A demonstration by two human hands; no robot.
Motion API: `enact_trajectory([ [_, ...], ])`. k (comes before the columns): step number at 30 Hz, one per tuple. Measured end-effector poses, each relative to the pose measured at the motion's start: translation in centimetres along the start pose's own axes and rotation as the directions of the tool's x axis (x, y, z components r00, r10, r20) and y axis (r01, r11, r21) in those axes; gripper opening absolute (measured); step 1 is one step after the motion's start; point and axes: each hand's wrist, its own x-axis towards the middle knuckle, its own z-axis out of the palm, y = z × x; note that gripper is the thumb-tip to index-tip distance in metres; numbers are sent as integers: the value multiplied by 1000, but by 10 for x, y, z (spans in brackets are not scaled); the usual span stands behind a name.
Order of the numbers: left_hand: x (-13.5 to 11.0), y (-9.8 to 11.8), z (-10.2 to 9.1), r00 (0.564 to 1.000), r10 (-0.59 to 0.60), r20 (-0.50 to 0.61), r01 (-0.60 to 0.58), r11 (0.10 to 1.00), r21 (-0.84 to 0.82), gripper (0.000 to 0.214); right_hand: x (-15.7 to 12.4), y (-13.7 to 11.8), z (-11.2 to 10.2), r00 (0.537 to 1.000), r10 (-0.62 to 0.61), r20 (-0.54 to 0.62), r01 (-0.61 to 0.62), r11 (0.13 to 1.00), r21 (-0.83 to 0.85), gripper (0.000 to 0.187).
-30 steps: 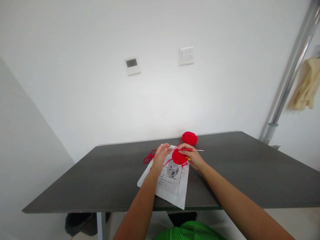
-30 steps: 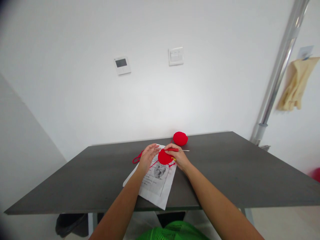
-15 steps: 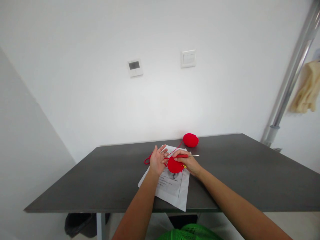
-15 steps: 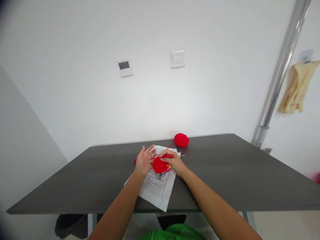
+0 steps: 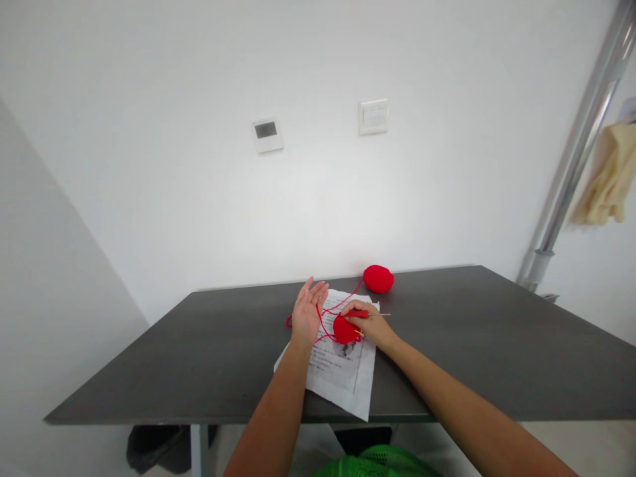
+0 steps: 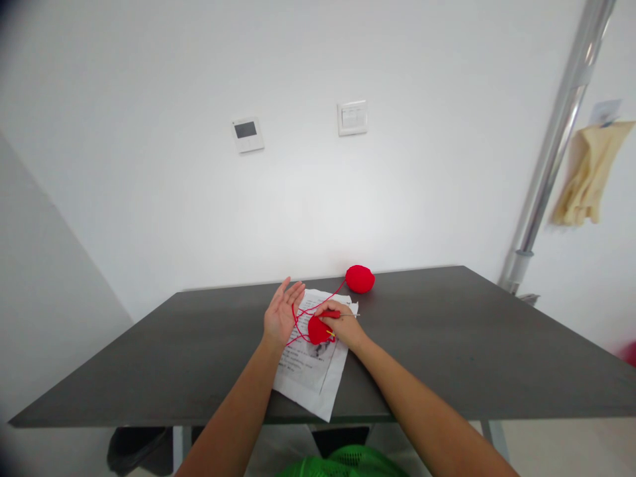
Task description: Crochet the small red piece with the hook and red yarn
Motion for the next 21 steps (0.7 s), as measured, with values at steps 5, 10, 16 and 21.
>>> enact_trajectory([
  [5,4,-13,0,990,115,-84,-93,969,229,46,1,2,-3,989,-57,-134,47,996,-77,11],
  [10,-2,-20,1,974,227,-18,-175,797,579,28,2,-3,-6,976,-116,-187,106,992,-67,10],
  [16,-8,-17,3,966,184,183,-257,589,766,32,3,-3,-7,978,-37,-205,69,986,149,5],
  [21,-10,-20,11,988,35,150,-138,632,762,38,2,-4,-7,987,-23,-157,58,972,227,6],
])
